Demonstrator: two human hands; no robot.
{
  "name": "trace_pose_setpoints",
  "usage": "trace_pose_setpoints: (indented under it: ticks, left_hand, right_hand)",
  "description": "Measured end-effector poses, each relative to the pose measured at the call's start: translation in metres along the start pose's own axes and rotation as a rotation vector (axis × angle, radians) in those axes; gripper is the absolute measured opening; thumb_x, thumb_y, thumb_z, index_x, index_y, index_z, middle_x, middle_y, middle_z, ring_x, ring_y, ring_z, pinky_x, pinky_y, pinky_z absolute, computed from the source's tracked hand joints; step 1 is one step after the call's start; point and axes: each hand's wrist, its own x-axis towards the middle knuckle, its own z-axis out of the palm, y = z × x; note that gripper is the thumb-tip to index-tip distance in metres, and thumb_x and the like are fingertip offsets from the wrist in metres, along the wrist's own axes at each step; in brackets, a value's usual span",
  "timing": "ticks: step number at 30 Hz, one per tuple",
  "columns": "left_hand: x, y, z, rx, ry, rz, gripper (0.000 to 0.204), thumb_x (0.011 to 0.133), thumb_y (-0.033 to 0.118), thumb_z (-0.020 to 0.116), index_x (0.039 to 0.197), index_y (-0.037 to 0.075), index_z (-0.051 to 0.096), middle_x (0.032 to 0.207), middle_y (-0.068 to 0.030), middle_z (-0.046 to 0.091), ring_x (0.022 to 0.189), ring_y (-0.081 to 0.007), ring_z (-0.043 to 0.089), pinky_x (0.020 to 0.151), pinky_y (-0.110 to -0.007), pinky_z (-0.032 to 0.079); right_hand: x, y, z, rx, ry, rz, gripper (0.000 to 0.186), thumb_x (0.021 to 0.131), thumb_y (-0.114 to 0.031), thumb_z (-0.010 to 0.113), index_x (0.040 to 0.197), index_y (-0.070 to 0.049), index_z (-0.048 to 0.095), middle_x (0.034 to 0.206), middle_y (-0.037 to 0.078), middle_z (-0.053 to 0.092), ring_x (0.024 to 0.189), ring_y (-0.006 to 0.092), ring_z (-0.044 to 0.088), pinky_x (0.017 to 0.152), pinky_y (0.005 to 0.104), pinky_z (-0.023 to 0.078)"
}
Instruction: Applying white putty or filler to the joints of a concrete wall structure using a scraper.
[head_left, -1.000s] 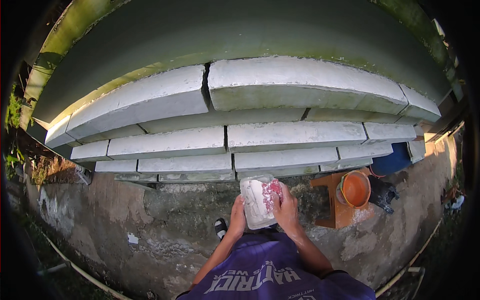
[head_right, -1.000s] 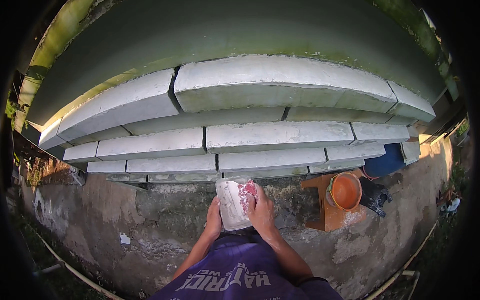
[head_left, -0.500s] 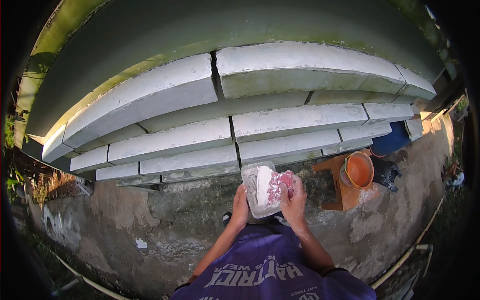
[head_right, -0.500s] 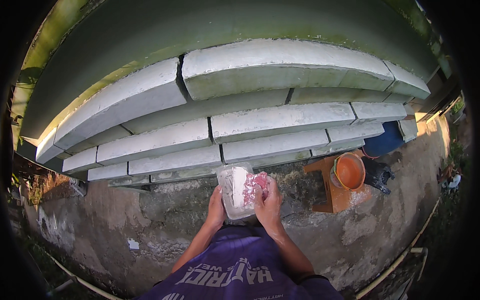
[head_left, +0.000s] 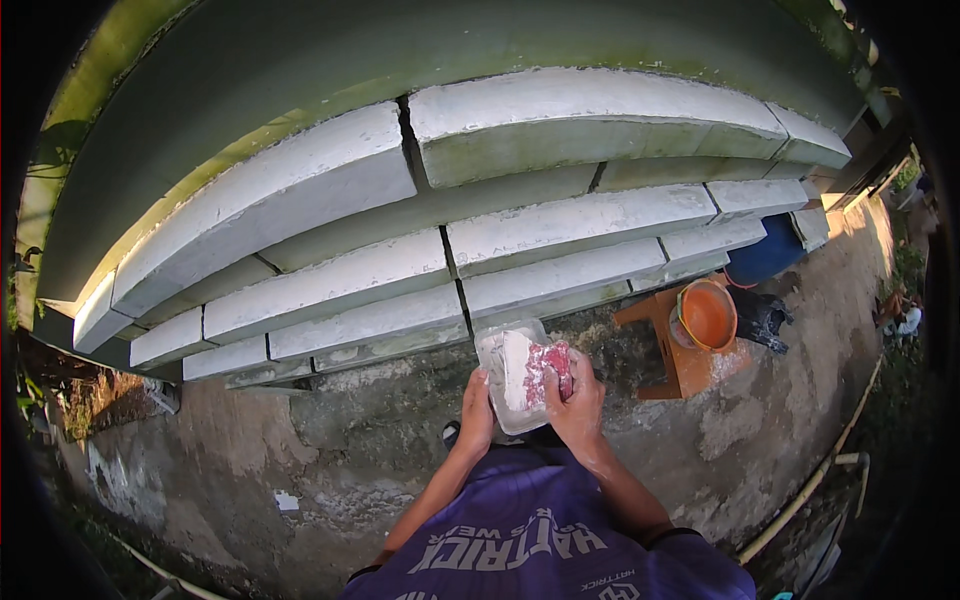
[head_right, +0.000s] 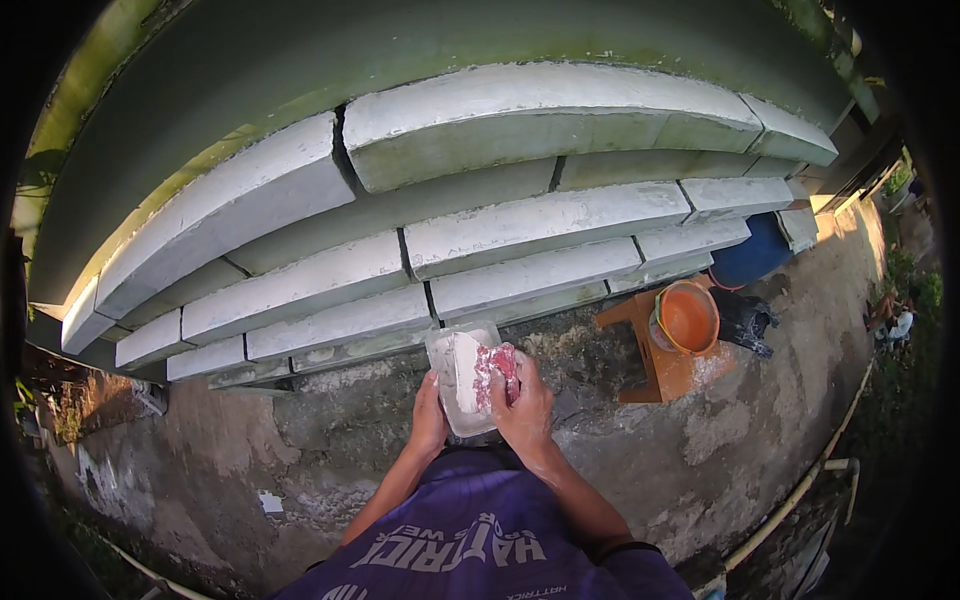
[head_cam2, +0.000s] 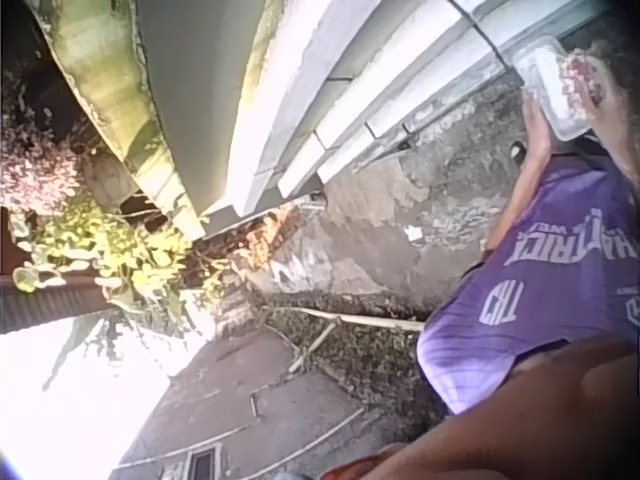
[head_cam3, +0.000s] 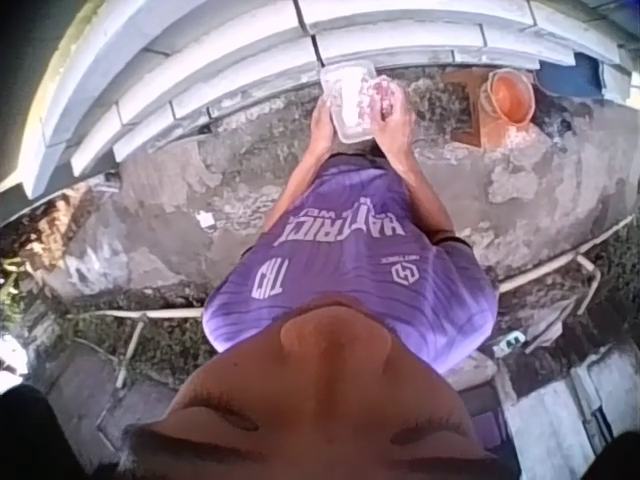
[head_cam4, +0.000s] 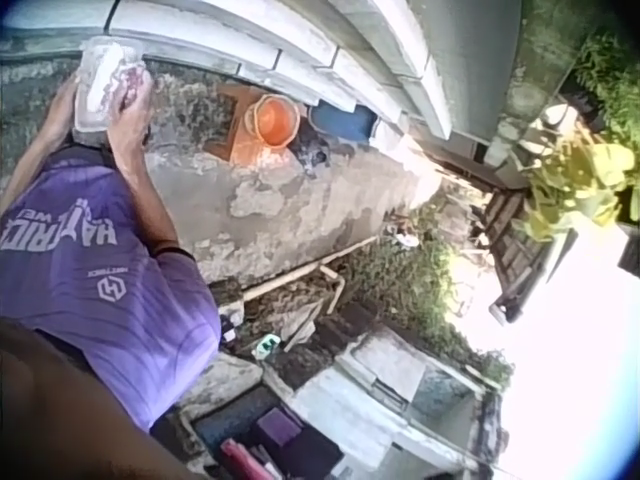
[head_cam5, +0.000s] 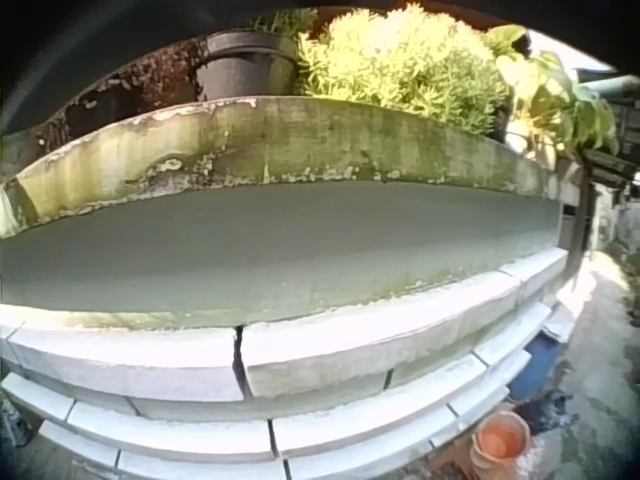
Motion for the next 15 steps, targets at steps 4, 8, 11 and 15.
trace_pose_setpoints:
  ticks: [4,8,11,15]
  left_hand:
    - [-0.002,-0.003,0.002,0.016,-0.013,0.000,0.045,0.109,0.034,0.041,0.141,0.003,0.045,0.131,-0.0059,0.057,0.118,-0.0136,0.054,0.104,-0.029,0.042]
    - [-0.005,-0.004,0.006,0.076,-0.054,-0.008,0.045,0.110,0.034,0.039,0.141,0.003,0.045,0.130,-0.0057,0.058,0.117,-0.0126,0.054,0.103,-0.029,0.042]
    - [-0.009,0.001,0.009,0.077,-0.088,-0.019,0.045,0.110,0.035,0.038,0.141,0.003,0.046,0.130,-0.0057,0.058,0.116,-0.0122,0.054,0.102,-0.028,0.042]
    - [-0.009,0.001,0.008,0.090,-0.068,-0.021,0.045,0.110,0.035,0.038,0.141,0.004,0.046,0.129,-0.0059,0.058,0.116,-0.0125,0.054,0.102,-0.029,0.042]
  right_hand:
    - [-0.008,-0.002,0.003,-0.061,-0.037,0.018,0.032,0.090,-0.009,0.067,0.118,0.002,0.057,0.096,0.022,0.070,0.088,0.0393,0.071,0.075,0.0419,0.055]
    - [-0.011,0.004,0.005,-0.040,0.017,-0.007,0.033,0.090,-0.010,0.067,0.119,0.002,0.057,0.097,0.021,0.070,0.087,0.0378,0.071,0.074,0.0418,0.055]
    - [-0.016,0.007,0.006,-0.025,0.048,-0.022,0.032,0.090,-0.009,0.066,0.118,0.002,0.058,0.098,0.022,0.069,0.087,0.0374,0.071,0.074,0.0417,0.055]
    - [-0.024,0.017,0.008,0.013,0.064,-0.015,0.033,0.090,-0.009,0.066,0.120,0.002,0.057,0.097,0.022,0.070,0.086,0.0366,0.072,0.074,0.0413,0.055]
